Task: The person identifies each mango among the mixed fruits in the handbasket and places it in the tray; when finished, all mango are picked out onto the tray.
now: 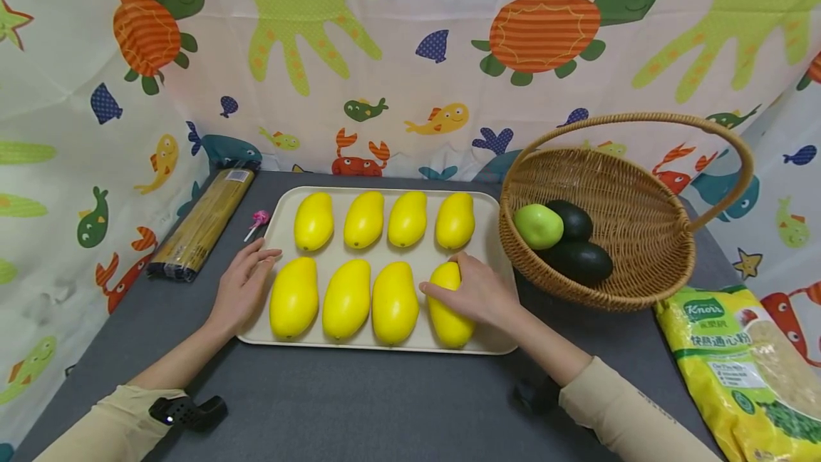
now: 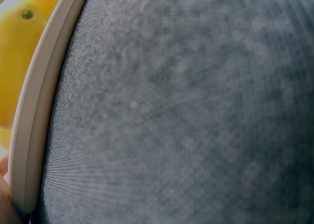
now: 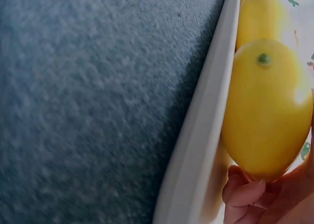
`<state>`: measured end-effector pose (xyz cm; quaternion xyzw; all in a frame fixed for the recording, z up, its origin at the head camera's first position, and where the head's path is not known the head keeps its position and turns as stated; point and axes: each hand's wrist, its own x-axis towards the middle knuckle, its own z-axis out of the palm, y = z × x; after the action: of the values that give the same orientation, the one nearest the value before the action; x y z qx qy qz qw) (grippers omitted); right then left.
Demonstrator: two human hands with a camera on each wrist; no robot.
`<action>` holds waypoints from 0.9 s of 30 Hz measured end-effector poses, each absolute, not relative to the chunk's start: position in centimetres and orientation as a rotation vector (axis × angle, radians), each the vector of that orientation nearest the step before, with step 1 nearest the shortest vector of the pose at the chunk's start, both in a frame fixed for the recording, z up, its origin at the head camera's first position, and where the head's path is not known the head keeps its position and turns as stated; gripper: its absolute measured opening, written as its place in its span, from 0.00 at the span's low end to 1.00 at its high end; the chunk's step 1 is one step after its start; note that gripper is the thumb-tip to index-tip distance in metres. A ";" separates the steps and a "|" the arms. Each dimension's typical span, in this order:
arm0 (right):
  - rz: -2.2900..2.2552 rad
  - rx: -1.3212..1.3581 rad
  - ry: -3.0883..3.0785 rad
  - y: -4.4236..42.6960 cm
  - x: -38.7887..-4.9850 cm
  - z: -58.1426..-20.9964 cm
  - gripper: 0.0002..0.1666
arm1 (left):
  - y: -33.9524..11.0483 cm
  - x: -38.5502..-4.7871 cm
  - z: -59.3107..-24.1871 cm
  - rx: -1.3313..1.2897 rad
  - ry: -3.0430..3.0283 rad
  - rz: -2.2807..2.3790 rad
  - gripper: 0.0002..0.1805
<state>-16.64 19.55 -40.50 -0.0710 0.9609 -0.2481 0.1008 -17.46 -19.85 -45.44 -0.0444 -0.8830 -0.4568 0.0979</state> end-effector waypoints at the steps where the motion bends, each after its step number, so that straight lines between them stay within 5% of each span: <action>1: -0.737 -0.208 2.836 19.5 -16.6 -40.6 0.43 | -19.9 -17.5 -45.4 -0.133 -2.614 -1.354 0.18; 27: -0.821 -0.267 2.833 19.8 -16.2 -41.0 0.44 | -20.1 -17.5 -45.6 -0.142 -2.617 -1.327 0.18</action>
<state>-16.22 19.78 -41.01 -0.0897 0.9527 -0.2760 0.0898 -17.48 -20.13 -45.64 -0.0481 -0.8861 -0.4495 0.1019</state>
